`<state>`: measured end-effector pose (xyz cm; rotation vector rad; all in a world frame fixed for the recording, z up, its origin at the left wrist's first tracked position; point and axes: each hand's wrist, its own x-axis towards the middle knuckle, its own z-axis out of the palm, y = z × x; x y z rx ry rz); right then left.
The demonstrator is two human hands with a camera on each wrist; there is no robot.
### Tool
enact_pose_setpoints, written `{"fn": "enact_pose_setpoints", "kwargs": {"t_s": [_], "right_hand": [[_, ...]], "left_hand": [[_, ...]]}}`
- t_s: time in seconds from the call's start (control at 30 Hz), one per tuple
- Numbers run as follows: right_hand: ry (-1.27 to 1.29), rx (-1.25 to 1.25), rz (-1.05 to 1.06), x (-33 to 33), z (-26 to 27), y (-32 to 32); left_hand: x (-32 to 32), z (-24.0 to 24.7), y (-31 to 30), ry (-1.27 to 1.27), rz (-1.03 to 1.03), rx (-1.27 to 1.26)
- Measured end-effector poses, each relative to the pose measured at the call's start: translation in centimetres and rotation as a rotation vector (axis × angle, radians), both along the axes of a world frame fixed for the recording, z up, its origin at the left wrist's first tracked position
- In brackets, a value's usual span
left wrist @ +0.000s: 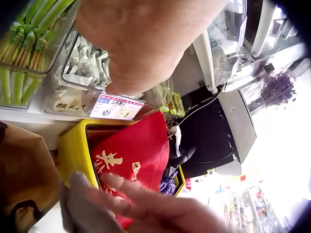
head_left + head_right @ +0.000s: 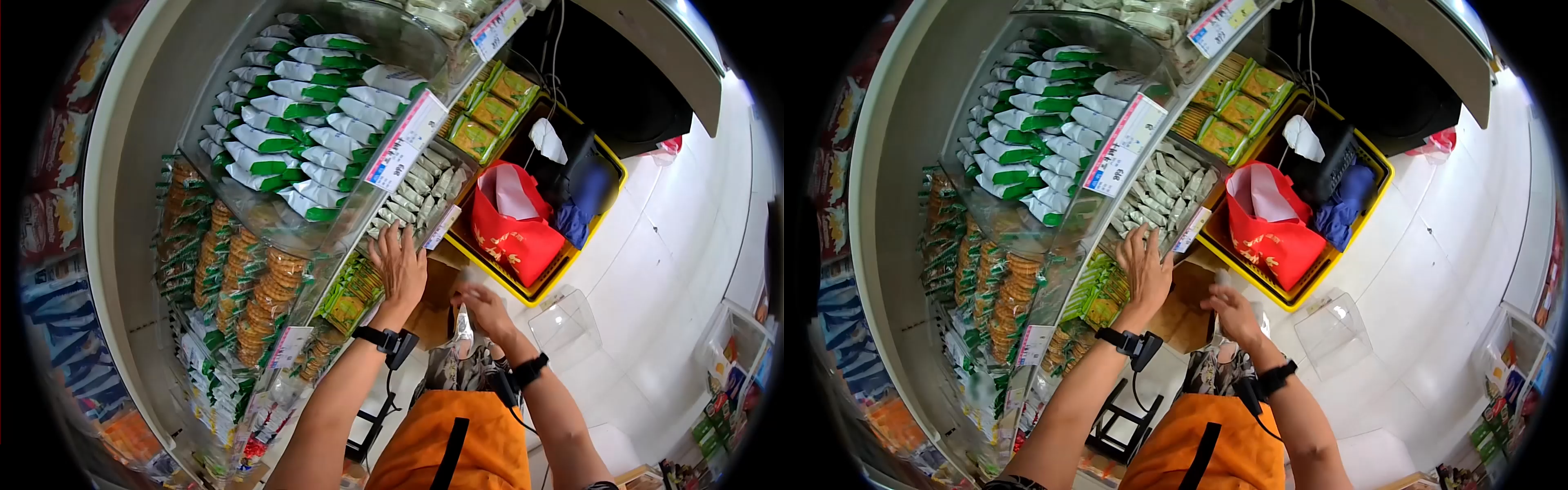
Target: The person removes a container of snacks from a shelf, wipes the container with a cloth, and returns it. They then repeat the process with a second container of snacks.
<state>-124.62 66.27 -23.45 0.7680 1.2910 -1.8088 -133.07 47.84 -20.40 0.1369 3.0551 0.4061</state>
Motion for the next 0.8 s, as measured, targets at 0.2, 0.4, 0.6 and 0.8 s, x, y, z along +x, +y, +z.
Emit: {"fn": "enact_pose_setpoints", "kwargs": {"t_s": [0.2, 0.4, 0.6, 0.8], "right_hand": [[-0.154, 0.178, -0.073, 13.3, -3.8, 5.4], [-0.184, 0.406, -0.281, 22.4, -3.5, 10.7], [-0.353, 0.392, -0.424, 28.6, -4.4, 13.2], [-0.22, 0.511, -0.441, 35.2, -6.0, 14.9]], "left_hand": [[3.6, 2.0, 1.8, 0.055, -0.128, 0.135], [8.7, 0.5, 8.7, -0.083, -0.457, 0.366], [16.1, -9.5, 16.5, -0.432, -0.701, 0.507], [24.0, -27.7, 23.2, -0.851, -0.631, 0.201]]}}
